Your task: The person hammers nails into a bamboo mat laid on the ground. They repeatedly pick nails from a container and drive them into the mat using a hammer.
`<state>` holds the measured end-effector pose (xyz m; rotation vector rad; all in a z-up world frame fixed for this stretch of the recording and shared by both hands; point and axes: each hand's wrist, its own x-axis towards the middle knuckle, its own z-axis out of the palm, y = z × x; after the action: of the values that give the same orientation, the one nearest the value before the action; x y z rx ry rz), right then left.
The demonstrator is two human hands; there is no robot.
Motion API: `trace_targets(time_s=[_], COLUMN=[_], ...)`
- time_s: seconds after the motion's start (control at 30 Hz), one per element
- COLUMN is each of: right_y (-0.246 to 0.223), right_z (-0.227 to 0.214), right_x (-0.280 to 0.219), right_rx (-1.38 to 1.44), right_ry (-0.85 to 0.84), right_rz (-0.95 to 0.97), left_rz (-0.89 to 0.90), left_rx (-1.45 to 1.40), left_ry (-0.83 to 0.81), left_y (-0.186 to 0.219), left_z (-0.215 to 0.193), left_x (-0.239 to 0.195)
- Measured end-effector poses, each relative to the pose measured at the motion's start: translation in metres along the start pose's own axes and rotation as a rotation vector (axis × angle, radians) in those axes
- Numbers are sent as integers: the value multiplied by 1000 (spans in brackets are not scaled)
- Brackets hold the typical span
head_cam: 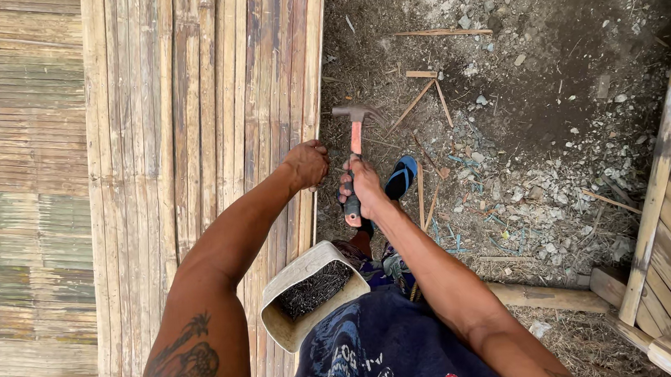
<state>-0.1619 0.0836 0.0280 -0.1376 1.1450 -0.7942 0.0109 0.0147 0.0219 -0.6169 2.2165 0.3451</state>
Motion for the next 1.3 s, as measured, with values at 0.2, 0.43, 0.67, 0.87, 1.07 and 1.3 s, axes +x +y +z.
trace_targets(time_s=[0.2,0.43,0.67,0.87,1.07,1.3], right_y=[-6,-8,-9,-6,12,41], right_z=[6,9,7,11,-15,-55], right_x=[2,11,11,17,29,1], right_rx=[212,178,-60,485,-262,-266], right_ry=[156,119,-60,347,25,-19], right_rz=[-155,-103,113,-307,4,7], left_rz=[-14,9,8,-52,-186,-129], left_rx=[36,39,26,-10,-89,-900], left_ry=[-89,-90,-106,-76,140,207], left_y=[-7,-9,-3,-5,16,131], left_z=[-20,-30,-20,-7,6,-2], left_x=[-7,-12,-16,-2,-14,-136])
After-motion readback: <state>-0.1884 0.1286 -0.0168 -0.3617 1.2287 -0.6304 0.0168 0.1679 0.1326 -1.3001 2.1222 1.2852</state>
